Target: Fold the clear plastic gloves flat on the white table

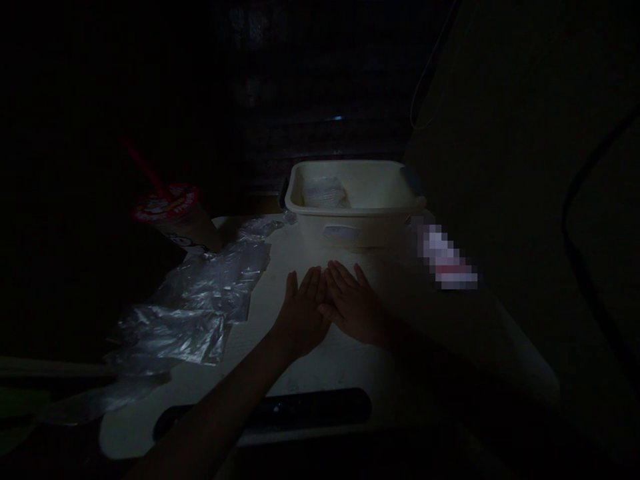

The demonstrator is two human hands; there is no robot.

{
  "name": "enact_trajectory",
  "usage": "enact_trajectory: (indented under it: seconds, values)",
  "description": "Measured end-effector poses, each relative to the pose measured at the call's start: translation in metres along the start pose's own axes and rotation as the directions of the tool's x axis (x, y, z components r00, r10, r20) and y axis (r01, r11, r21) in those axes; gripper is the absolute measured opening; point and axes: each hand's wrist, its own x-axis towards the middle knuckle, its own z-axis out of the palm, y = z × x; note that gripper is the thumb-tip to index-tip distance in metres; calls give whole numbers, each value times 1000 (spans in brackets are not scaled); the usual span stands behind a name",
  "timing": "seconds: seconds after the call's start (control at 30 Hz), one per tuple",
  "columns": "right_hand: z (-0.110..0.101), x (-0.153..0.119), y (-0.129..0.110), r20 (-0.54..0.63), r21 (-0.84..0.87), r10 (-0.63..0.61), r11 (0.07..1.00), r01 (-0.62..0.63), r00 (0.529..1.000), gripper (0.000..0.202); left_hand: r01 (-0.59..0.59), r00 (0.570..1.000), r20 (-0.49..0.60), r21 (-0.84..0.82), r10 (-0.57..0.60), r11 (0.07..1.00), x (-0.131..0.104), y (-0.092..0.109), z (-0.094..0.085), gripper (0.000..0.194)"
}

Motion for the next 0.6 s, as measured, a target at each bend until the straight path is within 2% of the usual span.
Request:
enact_trajectory:
  seconds: [0.6]
  values:
    - [-1,1,1,10,8,6,1000,-6,1000,59,1,1000,0,-5,-1,1000,0,-1,1,50]
